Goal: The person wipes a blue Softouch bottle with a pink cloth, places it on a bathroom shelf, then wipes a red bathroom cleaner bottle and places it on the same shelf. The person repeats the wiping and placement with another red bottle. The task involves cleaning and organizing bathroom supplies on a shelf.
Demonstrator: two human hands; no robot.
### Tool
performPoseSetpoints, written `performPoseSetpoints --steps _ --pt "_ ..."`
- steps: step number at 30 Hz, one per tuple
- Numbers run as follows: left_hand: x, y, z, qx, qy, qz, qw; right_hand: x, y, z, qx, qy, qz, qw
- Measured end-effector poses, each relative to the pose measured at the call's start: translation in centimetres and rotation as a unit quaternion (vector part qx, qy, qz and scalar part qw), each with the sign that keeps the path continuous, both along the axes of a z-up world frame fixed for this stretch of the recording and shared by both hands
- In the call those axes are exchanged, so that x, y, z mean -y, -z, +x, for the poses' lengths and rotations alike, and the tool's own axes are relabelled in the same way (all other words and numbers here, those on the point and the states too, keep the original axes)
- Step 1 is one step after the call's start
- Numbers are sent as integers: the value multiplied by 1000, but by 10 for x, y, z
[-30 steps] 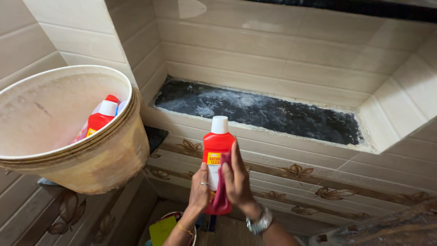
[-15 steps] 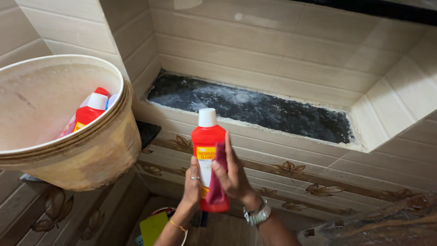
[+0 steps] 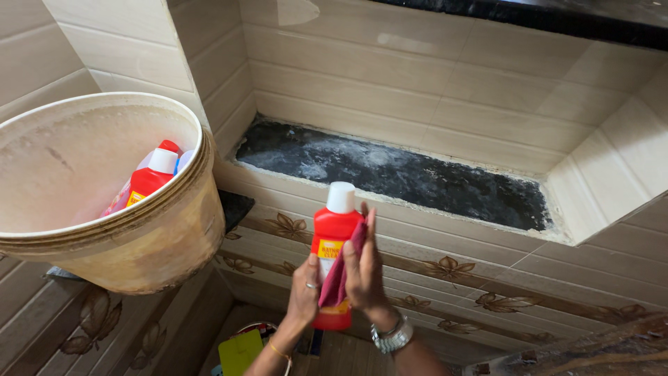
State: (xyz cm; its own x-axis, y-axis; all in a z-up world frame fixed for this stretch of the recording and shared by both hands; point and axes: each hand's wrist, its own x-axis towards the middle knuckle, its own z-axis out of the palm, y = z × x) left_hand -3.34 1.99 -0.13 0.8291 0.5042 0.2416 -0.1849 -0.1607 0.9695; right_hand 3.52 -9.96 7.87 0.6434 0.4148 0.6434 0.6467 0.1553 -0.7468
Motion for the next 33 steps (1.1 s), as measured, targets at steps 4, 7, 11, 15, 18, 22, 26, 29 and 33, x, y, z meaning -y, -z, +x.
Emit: performPoseSetpoints --steps 4,7,11,15,18,22,26,29,33 --pt "5 14 -7 33 113 -83 990 10 -50 22 -58 -97 10 994" --pt "3 23 -11 5 238 -217 947 22 -73 22 -253 -337 58 905" --pt "8 39 -10 -29 309 -380 871 16 -67 11 -297 -459 89 833" --pt "3 48 -5 -11 320 -398 859 4 -55 31 -301 -440 52 845" --pt "-5 48 -2 88 329 -283 897 -9 -54 52 -266 -485 44 832" --pt "-9 49 5 37 296 -279 913 -4 -52 51 -265 -437 66 857" --pt "-16 49 18 24 308 -307 900 -4 -58 49 -275 -397 73 873" --pt "-20 50 25 37 319 -303 897 -8 -60 57 -250 -389 87 883" --pt "-24 29 33 70 178 -121 974 -14 -64 72 -228 -344 91 906"
